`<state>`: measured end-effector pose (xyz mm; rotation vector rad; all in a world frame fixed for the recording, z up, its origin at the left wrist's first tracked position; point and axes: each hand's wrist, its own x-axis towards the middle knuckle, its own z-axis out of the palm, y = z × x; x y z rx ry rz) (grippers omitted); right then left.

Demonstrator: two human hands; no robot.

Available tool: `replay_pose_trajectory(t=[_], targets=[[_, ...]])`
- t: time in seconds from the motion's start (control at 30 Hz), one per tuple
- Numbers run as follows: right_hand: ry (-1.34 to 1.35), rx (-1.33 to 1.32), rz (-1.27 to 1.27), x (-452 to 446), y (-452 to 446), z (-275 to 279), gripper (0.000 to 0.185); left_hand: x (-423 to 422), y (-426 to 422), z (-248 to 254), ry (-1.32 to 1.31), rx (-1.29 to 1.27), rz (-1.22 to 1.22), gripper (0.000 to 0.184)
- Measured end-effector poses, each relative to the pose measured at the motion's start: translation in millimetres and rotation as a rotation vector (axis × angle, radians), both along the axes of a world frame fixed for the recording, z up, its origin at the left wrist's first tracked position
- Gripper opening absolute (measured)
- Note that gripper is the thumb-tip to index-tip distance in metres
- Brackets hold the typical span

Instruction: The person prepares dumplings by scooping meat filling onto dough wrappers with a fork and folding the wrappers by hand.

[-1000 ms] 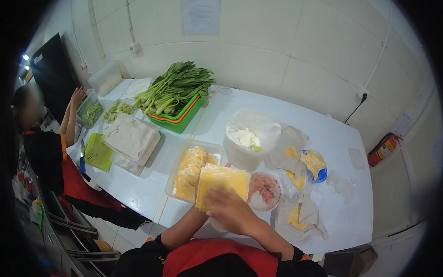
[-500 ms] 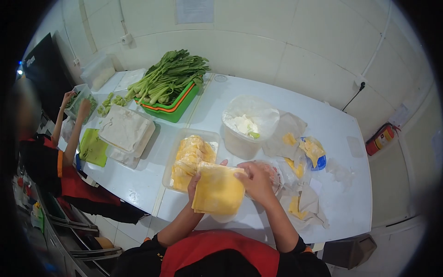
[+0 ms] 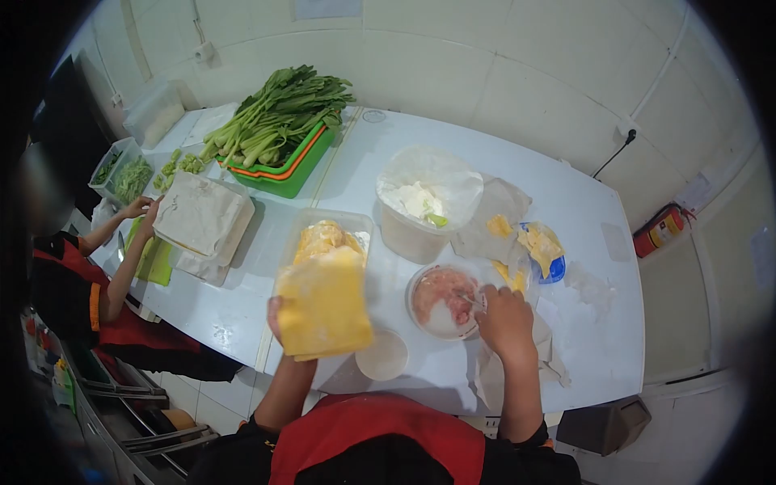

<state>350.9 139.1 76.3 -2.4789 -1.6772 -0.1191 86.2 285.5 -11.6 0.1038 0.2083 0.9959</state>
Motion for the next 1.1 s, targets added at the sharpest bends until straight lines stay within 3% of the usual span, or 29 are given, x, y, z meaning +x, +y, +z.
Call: replay_pose_trajectory(t=[0.07,0.2,0.4,0.6,0.7,0.9,1.03,1.1], targets=[[0.070,-0.319,-0.130,6,-8,-12,0.032,-8,7,-1,-0.085,0.019,0.009,0.060],[0.069,-0.346,-0.156,-1,-2,-24,0.030,3,-1,-16,-0.052,-0.019,0.027,0.060],[0.153,-0.201,-0.113,6,-19,-4,0.030,-5,-5,-14,0.011,0.005,-0.005,0.061],[0.024,-0.064,-0.353,-5,-24,30,0.026,-6,-3,-14,0.042,-0.007,-0.002,0.063],[0.196,0.051,-0.300,19,-26,11,0.025,-4,-5,-13,0.047,-0.001,-0.022,0.063],[0.961,0.145,-0.173,59,-50,-4,0.026,-11,-6,-8,0.002,-0.019,-0.059,0.062],[0.993,-0.042,-0.084,71,-37,1,0.023,-11,-5,-14,-0.006,-0.023,-0.077,0.062],[0.874,-0.108,-0.074,85,-24,-22,0.022,-11,-6,-15,0.022,-0.027,-0.063,0.063]])
